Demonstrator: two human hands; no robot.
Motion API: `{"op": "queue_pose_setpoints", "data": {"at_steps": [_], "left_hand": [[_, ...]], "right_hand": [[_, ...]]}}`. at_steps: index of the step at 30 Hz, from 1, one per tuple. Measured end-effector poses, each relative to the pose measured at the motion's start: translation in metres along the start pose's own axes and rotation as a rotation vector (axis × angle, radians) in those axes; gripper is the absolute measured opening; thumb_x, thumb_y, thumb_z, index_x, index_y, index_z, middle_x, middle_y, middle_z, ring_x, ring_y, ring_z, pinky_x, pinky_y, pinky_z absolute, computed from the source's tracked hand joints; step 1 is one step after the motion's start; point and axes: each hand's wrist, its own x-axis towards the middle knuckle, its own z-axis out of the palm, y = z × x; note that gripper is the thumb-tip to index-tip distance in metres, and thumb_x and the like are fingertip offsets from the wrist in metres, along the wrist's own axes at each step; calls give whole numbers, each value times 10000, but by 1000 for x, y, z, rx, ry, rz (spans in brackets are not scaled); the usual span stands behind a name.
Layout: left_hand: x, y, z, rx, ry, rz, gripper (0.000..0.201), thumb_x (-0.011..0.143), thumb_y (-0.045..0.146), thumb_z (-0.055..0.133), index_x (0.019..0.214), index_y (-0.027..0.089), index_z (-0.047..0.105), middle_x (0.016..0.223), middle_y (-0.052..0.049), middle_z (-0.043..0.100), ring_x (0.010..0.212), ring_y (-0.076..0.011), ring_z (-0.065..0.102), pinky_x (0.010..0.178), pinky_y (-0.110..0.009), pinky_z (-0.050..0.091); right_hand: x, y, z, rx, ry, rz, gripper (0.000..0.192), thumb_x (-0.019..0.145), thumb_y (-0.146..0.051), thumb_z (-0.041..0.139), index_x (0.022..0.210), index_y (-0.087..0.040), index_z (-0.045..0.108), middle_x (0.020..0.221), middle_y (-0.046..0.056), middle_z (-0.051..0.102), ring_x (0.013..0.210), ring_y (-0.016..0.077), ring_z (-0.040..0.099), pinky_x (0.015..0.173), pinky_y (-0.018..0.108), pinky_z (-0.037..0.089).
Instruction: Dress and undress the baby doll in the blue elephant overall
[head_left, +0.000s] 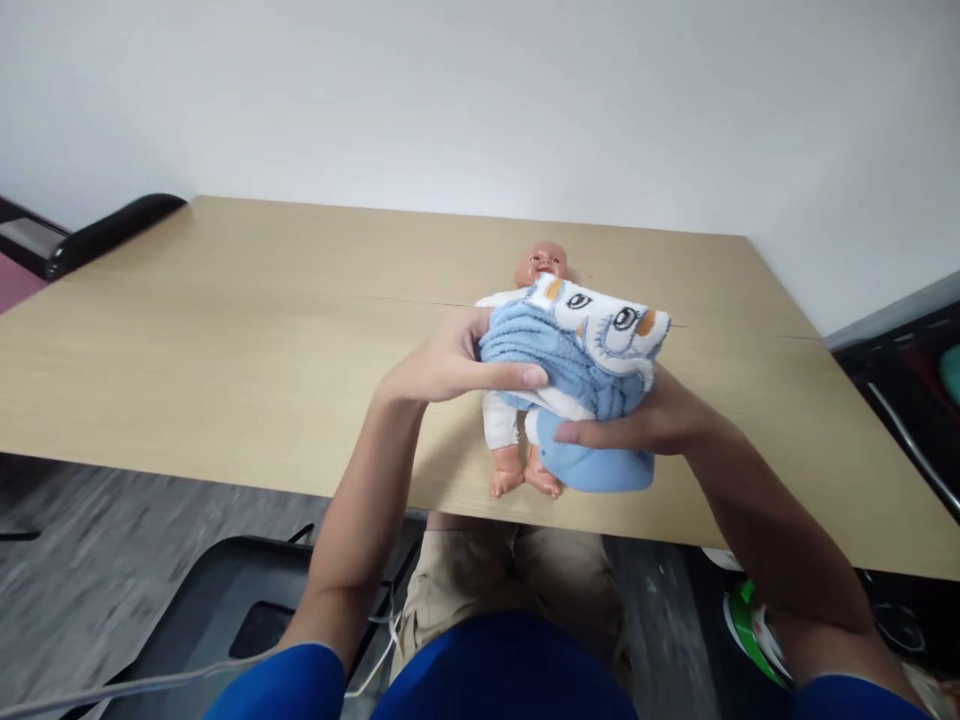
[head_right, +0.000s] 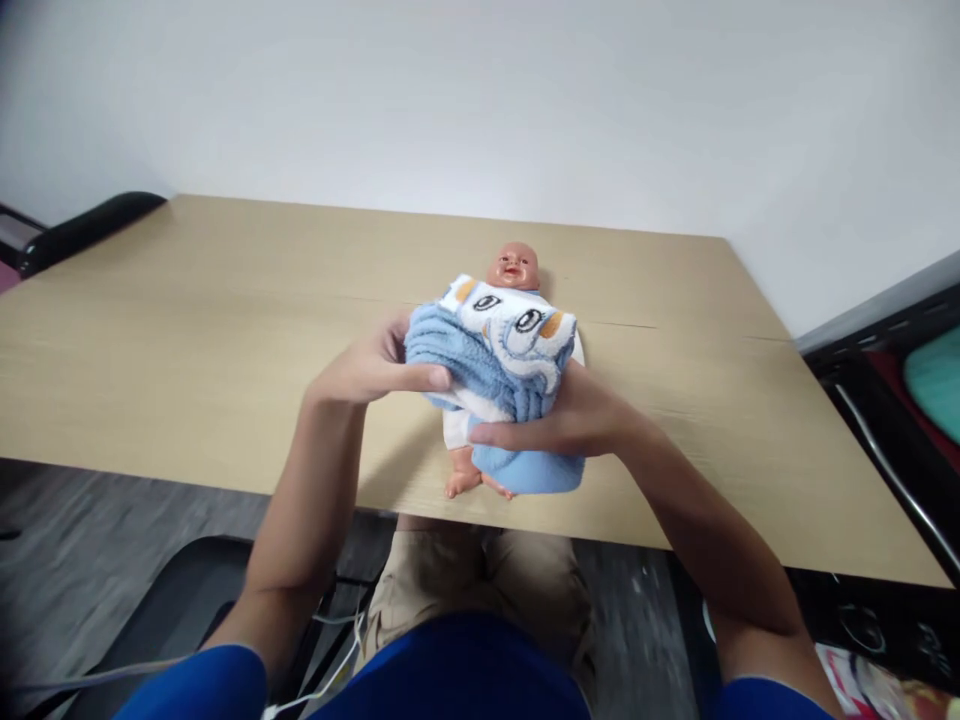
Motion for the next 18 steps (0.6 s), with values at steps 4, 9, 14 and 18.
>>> {"op": "queue_pose_setpoints", "data": {"at_steps": [4, 9, 14, 18], "left_hand": [[-25, -28, 45, -104, 225, -20, 541, 780, 645, 1136, 1019, 252, 852, 917, -47, 859, 873, -249, 837, 775, -350, 728], [-62, -63, 96, -187, 301, -88, 660, 769, 579, 1136, 1248, 256, 817, 948, -42, 847, 805, -238, 810, 682, -329, 672], [-98, -60, 120, 65, 536, -160, 402, 962, 445, 944, 1245, 214, 776, 1149, -67, 838, 1055, -247, 796, 947, -356, 675], [-116, -60, 118, 242, 643, -254, 291, 992, 438, 815, 1154, 213, 726, 1028, -30, 782, 964, -222, 736, 880, -340, 605]], "right_hand": [[-19, 0, 8, -112, 137, -77, 535, 860, -352, 1057, 1364, -300, 886, 1548, 80, 887, 1543, 449, 782, 1443, 615, 561], [-32, 18, 15, -247, 273, -110, 231, 935, -360, 964, 1147, -299, 897, 1228, 69, 945, 1367, 405, 854, 1332, 575, 646], [-36, 49, 28, -412, 208, -67, 168, 896, -310, 926, 1056, -280, 881, 955, 35, 897, 1167, 364, 877, 1113, 494, 739], [-34, 63, 38, -498, 133, 61, 96, 927, -334, 874, 921, -255, 821, 853, 22, 859, 976, 310, 853, 896, 418, 714]]}}
